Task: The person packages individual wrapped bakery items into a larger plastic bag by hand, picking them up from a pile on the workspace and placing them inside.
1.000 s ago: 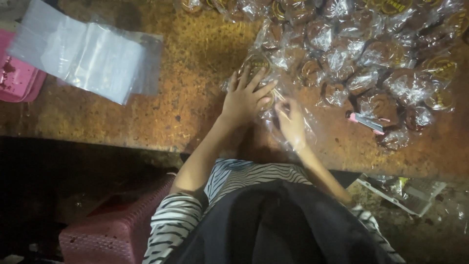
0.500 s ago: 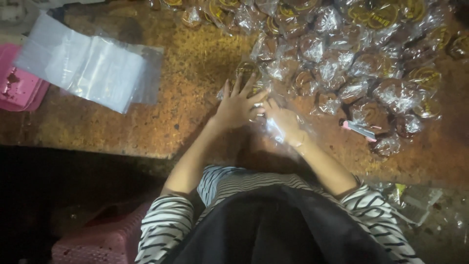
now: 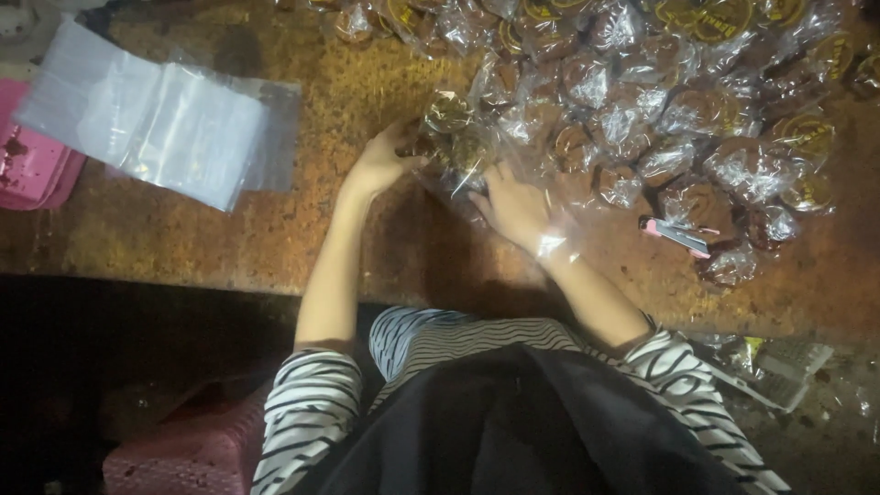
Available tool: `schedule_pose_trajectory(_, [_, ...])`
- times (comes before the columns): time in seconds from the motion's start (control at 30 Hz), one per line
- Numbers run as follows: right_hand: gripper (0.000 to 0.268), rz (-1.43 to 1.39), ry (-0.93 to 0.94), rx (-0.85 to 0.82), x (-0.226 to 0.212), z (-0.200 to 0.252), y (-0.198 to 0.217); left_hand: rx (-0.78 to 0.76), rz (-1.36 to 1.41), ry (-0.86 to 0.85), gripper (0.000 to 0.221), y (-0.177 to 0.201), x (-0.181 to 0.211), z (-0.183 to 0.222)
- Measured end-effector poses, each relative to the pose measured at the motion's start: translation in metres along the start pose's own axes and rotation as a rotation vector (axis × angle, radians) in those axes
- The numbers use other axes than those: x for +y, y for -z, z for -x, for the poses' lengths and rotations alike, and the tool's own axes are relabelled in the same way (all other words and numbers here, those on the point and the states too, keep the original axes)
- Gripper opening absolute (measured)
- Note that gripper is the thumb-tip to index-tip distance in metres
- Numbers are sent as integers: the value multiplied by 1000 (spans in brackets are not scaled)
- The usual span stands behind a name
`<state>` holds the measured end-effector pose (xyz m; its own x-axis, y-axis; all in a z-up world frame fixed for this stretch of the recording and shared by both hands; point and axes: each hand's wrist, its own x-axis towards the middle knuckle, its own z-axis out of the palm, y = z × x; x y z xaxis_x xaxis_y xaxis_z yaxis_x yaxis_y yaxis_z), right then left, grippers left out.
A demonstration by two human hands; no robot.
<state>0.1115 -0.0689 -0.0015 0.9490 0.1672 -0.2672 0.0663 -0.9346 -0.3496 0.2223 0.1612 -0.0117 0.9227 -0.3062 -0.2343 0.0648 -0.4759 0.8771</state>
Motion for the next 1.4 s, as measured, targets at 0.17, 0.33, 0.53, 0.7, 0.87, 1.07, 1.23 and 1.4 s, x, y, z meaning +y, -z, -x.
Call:
schedule_pose_trajectory(0.17, [27,-249,190,412,40,10,-54,-157,-339,14,76,14,33,-1])
schedule_pose_trajectory(0.33, [18,112,248,142,3,-11,-24,-142,-190,-58,73,16,60,17])
schedule_pose_trajectory(0.53, [18,128,102,-68,13,-52,-57,-259,-314,-150,38,25,59,17])
schedule_pose_trajectory(0.7, [35,691,-601,17,-61,-58,-72,-288,-745,-100,57,12,47,28])
schedule_pose_trajectory(0.87, [32,73,191,16,-10,-37,-17,-147,-712,-519,62,10,10,27])
schedule_pose_trajectory(1.07, [88,-200,23,-28,-35,-11,2,277,-40,-23,41,4,-46,-31])
schedule_pose_trajectory(1.23, [75,-483,181,-5,-8,-47,-33,225,3,83,49,1,-38,-32])
schedule_pose_trajectory(1.4, [61,-500,74,5,-7,-50,-51,169,66,90,50,8,-31,-18])
